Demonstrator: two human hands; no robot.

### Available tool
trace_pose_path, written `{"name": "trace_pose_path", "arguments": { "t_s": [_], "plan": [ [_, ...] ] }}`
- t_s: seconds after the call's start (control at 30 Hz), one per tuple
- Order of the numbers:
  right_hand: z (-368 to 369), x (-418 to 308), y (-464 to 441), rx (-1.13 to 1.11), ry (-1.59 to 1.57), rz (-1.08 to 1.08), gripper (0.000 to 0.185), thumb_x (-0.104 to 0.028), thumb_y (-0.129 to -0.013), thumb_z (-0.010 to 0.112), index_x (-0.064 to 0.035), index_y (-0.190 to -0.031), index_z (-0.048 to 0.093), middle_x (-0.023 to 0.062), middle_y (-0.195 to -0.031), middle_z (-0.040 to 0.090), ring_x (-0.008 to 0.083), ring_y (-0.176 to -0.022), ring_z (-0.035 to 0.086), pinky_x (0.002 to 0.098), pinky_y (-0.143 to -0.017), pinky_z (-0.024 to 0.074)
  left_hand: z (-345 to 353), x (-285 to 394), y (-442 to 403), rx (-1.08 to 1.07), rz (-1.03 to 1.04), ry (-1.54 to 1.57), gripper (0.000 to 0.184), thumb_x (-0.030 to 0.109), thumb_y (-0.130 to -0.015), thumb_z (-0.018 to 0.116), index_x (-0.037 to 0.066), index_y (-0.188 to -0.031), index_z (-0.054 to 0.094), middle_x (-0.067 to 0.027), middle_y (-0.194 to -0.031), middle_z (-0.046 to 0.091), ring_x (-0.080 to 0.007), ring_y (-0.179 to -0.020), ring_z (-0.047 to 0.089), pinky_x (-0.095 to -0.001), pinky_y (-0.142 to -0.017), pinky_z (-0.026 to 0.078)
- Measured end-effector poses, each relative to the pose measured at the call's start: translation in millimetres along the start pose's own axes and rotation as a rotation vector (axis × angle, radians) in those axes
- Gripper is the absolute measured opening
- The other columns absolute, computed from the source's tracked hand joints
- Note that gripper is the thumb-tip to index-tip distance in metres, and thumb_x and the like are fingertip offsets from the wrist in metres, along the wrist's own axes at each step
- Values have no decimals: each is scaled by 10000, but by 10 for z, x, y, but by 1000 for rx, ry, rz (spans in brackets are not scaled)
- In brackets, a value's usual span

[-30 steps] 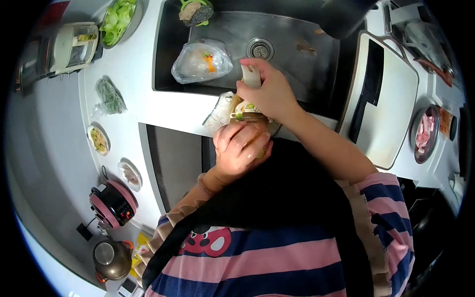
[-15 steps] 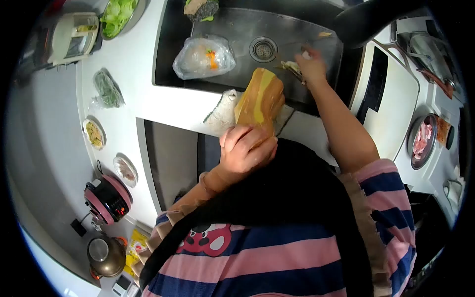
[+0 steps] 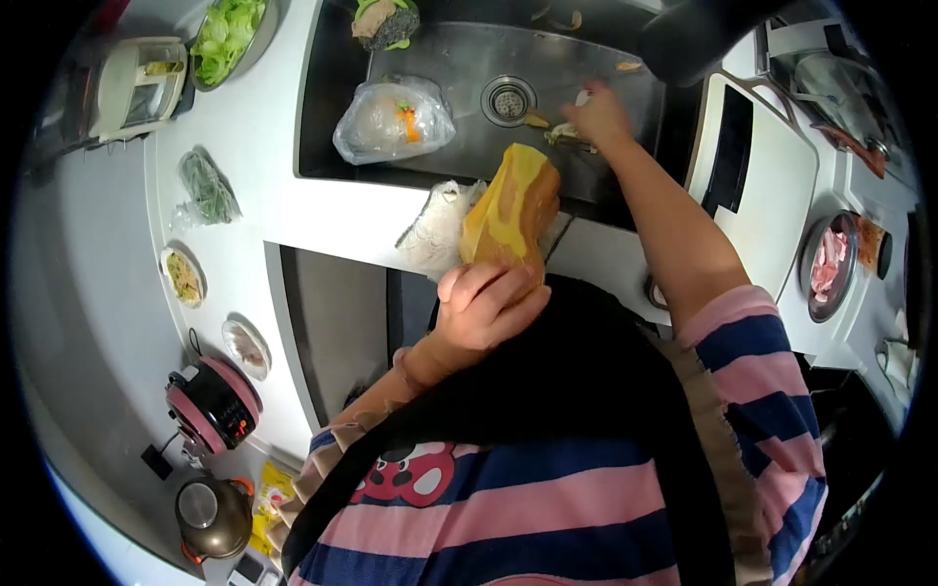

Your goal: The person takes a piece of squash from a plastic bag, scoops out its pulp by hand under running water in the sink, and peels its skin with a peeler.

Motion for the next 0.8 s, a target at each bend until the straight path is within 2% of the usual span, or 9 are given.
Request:
{"name": "trace_pose_path", "arguments": {
  "t_s": [0.07, 0.13, 0.23, 0.3, 0.47, 0.53, 0.6, 0.67, 0.8],
  "plan": [
    [-147, 3, 173, 97, -408, 98, 607, -283, -677, 706, -91, -1219, 510, 180, -1055, 631, 258, -962, 620, 370, -810, 492, -19, 1, 0, 15, -39, 6, 305, 120, -662, 666, 182, -960, 661, -7, -1053, 556, -189, -1003, 488, -304, -777, 379],
    [-540, -707, 695, 10, -560, -19, 605, -282, -672, 714, -85, -1209, 517, 174, -1048, 631, 241, -954, 618, 354, -808, 490, 30, 38, -46, -58, -3, 25, 306, 124, -663, 648, 182, -963, 659, -3, -1050, 557, -187, -1005, 487, -306, -779, 381],
    [-475, -1252, 1142, -151, -484, -232, 604, -290, -681, 706, -75, -1211, 511, 189, -1033, 632, 283, -936, 625, 367, -809, 490, 45, 80, -93, -81, 2, 14, 314, 132, -658, 638, 185, -966, 657, 1, -1047, 557, -188, -1001, 490, -303, -787, 378],
    [-425, -1231, 1134, -109, -219, -194, 569, -335, -714, 656, -98, -1208, 504, 195, -1030, 626, 356, -922, 622, 435, -829, 485, 48, 67, -57, -66, -3, 15, 317, 131, -653, 644, 186, -965, 658, 0, -1053, 558, -189, -997, 492, -303, -789, 378],
    [-183, -123, 123, 156, -228, 12, 550, -262, -699, 697, -56, -1174, 510, 195, -963, 644, 352, -878, 631, 424, -785, 504, 22, 2, -8, -34, -35, -24, 317, 140, -649, 672, 197, -960, 658, 5, -1057, 561, -188, -991, 492, -304, -801, 373],
    [-128, 66, 337, 252, -811, 147, 550, -237, -691, 716, -36, -1159, 510, 195, -952, 643, 348, -877, 630, 409, -760, 514, -3, 9, 8, 23, -57, -53, 312, 150, -651, 693, 203, -957, 661, 11, -1052, 566, -184, -997, 490, -305, -814, 365],
    [-461, -637, 926, 168, -937, -80, 554, -254, -704, 699, -43, -1173, 492, 200, -948, 639, 353, -866, 631, 407, -754, 513, 1, 15, -17, 35, -69, -79, 315, 195, -610, 745, 225, -916, 674, 9, -1010, 581, -199, -947, 509, -318, -759, 384],
    [-514, -1143, 1407, 45, -730, -304, 557, -260, -721, 681, -51, -1191, 470, 199, -942, 641, 356, -849, 635, 414, -750, 511, -3, 10, -30, 43, -63, -105, 325, 241, -570, 797, 247, -876, 687, 7, -969, 596, -215, -896, 528, -331, -703, 403],
    [-411, -945, 870, 113, -462, -126, 567, -251, -728, 671, -56, -1215, 454, 190, -925, 650, 357, -836, 638, 418, -755, 509, 30, 15, -60, -16, -63, -89, 338, 234, -557, 808, 253, -871, 687, 11, -966, 589, -221, -896, 527, -343, -732, 398]
  ]
}}
Point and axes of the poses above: each hand's wrist, its own y-axis away from the middle knuckle, its own z-axis out of the palm, x = y × z, the point moved 9 cm from there along -y, towards the middle knuckle
